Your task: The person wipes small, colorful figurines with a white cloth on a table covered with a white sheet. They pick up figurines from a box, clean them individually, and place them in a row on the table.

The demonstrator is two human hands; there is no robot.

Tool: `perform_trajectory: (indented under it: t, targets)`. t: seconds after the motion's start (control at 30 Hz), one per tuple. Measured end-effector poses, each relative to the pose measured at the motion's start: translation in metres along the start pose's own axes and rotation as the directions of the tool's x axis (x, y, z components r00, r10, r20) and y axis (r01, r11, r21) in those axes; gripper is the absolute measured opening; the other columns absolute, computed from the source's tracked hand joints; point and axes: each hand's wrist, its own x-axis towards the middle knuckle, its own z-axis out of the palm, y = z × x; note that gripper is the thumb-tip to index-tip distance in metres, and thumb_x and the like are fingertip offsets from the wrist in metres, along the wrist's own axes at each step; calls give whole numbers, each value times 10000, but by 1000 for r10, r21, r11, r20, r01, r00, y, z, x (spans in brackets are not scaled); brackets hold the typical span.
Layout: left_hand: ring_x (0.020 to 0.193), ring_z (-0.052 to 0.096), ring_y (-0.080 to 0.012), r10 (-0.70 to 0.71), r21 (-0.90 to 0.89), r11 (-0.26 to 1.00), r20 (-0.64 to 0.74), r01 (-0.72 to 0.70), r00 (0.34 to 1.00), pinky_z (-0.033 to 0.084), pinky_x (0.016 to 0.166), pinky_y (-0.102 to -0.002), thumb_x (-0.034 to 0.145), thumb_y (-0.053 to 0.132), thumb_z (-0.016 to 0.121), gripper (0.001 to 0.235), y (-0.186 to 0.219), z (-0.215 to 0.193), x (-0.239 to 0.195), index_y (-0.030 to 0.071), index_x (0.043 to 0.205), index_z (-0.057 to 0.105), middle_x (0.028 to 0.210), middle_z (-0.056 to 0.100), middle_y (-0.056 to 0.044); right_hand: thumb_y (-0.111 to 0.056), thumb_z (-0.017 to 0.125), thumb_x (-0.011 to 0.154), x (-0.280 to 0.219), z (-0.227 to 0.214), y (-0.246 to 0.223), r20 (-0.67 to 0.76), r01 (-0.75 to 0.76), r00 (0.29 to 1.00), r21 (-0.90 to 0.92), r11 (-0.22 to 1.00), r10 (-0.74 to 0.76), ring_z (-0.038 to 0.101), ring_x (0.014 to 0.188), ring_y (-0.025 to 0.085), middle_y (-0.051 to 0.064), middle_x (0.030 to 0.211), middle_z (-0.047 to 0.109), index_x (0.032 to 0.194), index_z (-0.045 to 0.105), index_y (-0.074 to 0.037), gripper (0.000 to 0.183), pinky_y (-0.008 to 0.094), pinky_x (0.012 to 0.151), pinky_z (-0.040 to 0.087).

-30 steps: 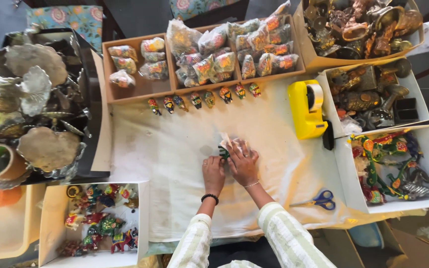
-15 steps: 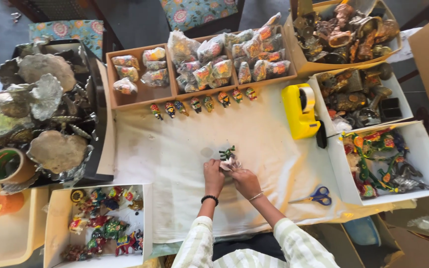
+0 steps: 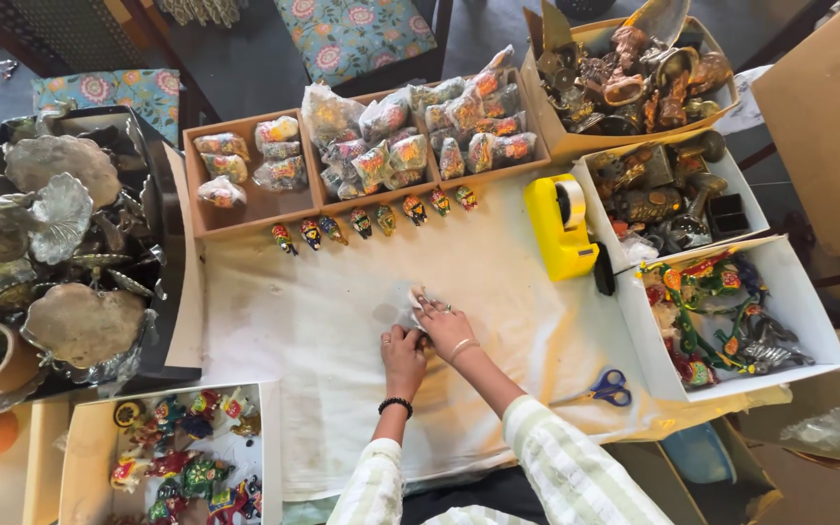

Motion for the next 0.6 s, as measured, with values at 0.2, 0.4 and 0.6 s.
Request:
perform_trajectory:
  t: [0.2, 0.4, 0.6]
  targets:
    - [909, 546, -353, -17, 0, 1000, -3, 17, 1000, 472, 824, -463, 789, 51, 711, 108, -1, 0, -2, 104, 871, 758, 955, 628, -108, -158, 680, 887, 14, 57, 10, -74, -8, 997, -26, 1000, 6, 477, 1418, 308, 122, 1601, 413, 1415, 538, -114, 549, 436, 1110, 440]
    - [928, 545, -358, -42, -22, 999, 27, 43, 999, 476, 837, -461, 819, 85, 710, 84, 0, -3, -1, 82, 887, 760, 984, 639, -108, -133, 649, 899, 2, 42, 8, -46, 5, 999, -41, 999, -7, 403, 1443, 390, 232, 1588, 377, 1482, 422, -24, 635, 451, 1133, 388]
    - [973, 542, -353, -76, 22, 997, 91, 75, 993, 462, 871, -470, 905, 173, 681, 114, 0, -3, -8, 98, 959, 748, 1058, 631, -102, -217, 648, 926, 8, 25, 17, 151, 18, 988, 98, 995, -33, 364, 1455, 421, 274, 1573, 350, 1517, 342, 22, 707, 447, 1160, 358]
